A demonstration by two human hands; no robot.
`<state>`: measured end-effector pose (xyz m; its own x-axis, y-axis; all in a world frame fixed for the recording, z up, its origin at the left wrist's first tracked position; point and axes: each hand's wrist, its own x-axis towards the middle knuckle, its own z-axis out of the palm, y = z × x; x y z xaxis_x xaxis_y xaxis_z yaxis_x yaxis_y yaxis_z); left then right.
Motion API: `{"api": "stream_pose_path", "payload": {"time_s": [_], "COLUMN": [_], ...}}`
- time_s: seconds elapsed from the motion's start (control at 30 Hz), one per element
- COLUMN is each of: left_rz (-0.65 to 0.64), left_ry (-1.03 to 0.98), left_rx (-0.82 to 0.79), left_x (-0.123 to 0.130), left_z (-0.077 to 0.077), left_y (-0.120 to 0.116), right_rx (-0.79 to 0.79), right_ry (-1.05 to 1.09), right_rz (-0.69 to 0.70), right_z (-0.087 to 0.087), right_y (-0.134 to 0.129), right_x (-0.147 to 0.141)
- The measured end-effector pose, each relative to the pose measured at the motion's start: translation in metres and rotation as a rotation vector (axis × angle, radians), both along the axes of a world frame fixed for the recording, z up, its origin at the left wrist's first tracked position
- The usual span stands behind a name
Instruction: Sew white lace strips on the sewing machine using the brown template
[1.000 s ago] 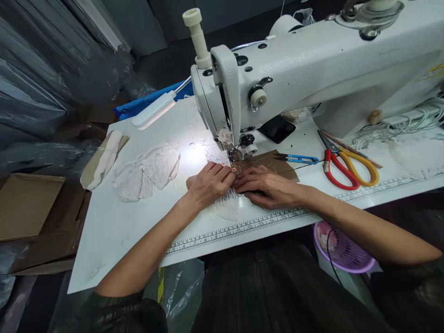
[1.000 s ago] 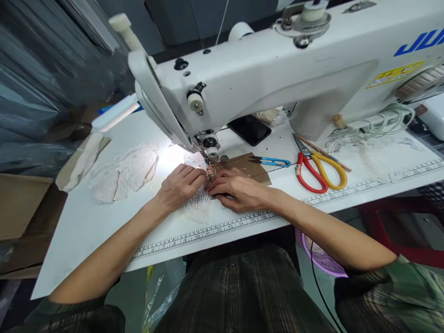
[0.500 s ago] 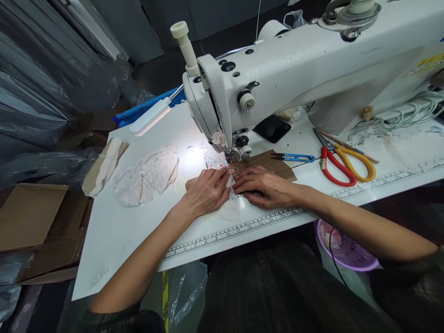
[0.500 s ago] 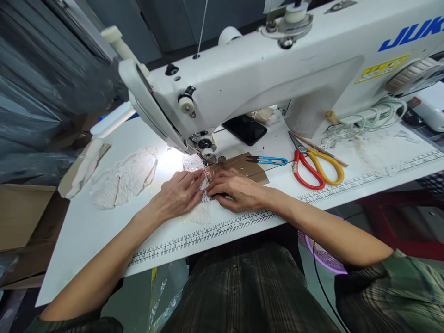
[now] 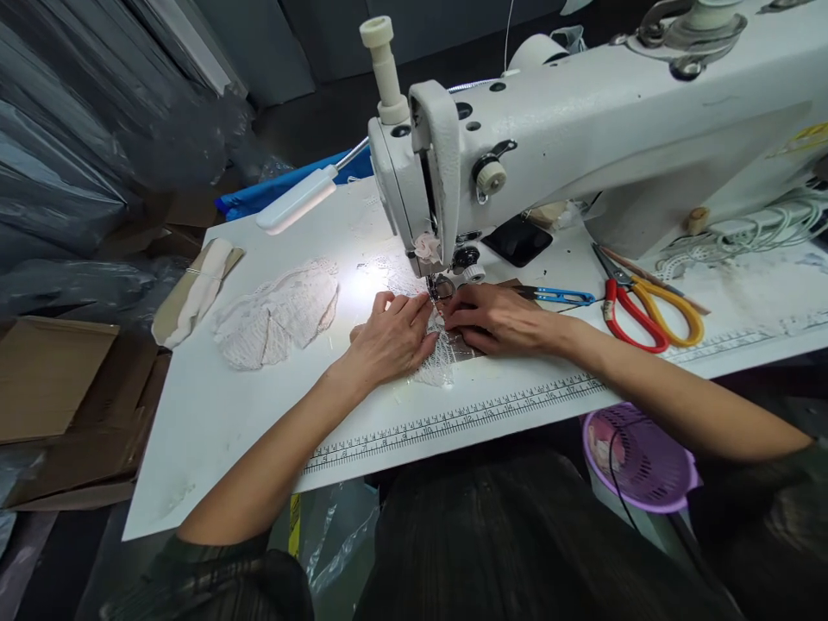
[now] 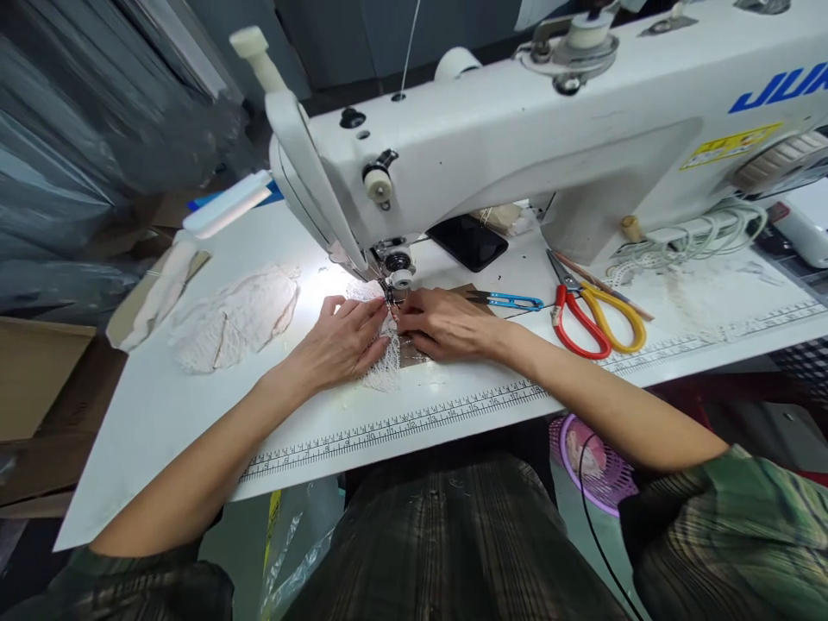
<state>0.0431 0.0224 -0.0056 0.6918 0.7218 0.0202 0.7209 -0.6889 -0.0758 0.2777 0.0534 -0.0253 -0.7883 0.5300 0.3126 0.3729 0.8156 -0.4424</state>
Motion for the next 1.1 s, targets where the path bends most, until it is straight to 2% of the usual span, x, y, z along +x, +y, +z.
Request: {"api": "stream_pose_path", "payload": {"time_s": [0.07,0.23,0.53,0.7,0.87,1.0,1.1], "left_rz": [0.013,0.014,-0.028,-0.085,-0.059,-0.026,-0.023], "left_ry": [-0.028,-0.09,0.054,0.093,0.097,0.087,0.057], "left_rx": [0.0,-0.065,-0.079,-0.065,-0.011,0.025,0.041], "left_x": [-0.002,-0.008,-0.009,-0.012,-0.011,-0.008,-0.008], "left_z": [-0.002,-0.005,0.003,0.004,0.002,0.0,-0.003], "left_y": [0.0,-0.001,0.002,0.005,0.004,0.0,-0.001], "right_rx": [0.026,-0.025,0.05,0.035,0.02,-0.062,-0.143], "right_ry": [0.028,0.102,-0.014,0.021,0.034,0.039,0.061], "right_rz": [0.024,0.048,0.09,0.102,0.096,0.083,0.021], "right_z": [-0.004,-0.008,-0.002,-0.004,-0.004,0.006,0.011], "right_y": [-0.003,-0.009,-0.018,-0.016,-0.018,-0.016,-0.01], "right_x": [-0.002,-0.002,-0.004,-0.002,-0.002,0.0,0.001]}}
